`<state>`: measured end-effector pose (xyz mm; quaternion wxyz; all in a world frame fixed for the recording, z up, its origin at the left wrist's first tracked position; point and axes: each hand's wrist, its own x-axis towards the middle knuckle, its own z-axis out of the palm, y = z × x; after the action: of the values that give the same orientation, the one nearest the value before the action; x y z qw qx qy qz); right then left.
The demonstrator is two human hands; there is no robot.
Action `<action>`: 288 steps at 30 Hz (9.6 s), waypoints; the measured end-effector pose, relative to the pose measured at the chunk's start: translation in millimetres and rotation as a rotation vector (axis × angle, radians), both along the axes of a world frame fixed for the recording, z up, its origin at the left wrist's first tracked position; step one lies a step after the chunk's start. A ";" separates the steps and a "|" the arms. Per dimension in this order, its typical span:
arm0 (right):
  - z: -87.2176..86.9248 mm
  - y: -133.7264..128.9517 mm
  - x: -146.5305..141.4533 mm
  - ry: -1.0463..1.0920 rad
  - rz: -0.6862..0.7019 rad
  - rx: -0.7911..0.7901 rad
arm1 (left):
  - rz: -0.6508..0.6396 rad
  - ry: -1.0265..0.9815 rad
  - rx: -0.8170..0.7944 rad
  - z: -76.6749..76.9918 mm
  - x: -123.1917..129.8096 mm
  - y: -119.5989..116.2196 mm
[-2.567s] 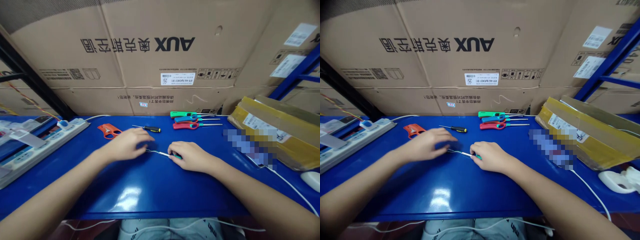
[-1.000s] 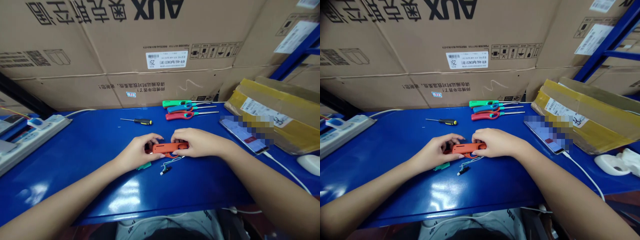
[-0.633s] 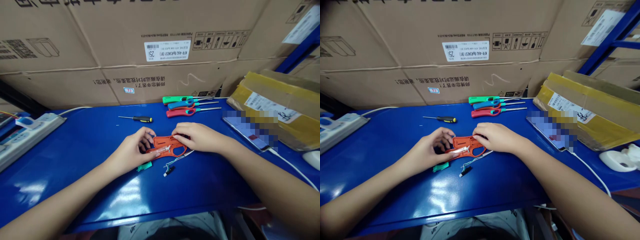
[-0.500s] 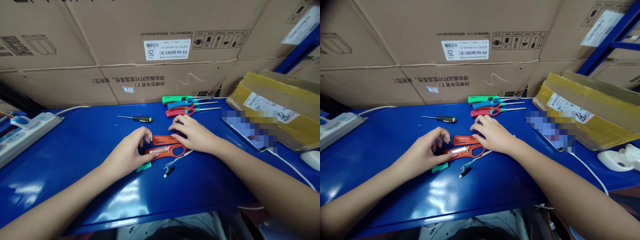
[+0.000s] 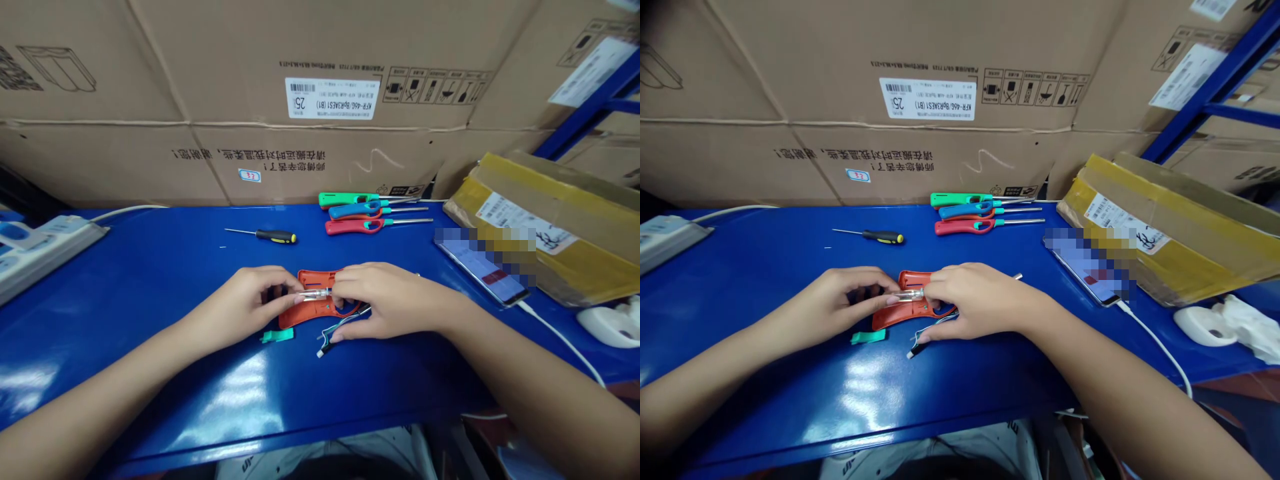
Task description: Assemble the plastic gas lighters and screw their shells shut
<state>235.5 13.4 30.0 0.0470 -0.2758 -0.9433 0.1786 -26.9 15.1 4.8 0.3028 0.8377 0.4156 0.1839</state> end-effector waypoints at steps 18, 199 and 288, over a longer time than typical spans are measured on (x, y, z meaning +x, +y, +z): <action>16.0 9.6 25.7 -0.004 -0.139 -0.128 | -0.043 0.032 0.312 12.0 -12.8 7.2; 18.5 14.0 53.7 -0.175 -0.214 -0.256 | -0.302 -0.012 0.344 -9.4 6.1 -19.7; -15.5 24.7 34.5 0.057 -0.229 -0.200 | -0.313 0.045 0.182 -5.3 2.7 -18.3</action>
<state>270.0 38.1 14.5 0.0661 -0.3798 -0.8814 0.2729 -24.2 -3.3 -0.6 0.2415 0.9199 0.2686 0.1527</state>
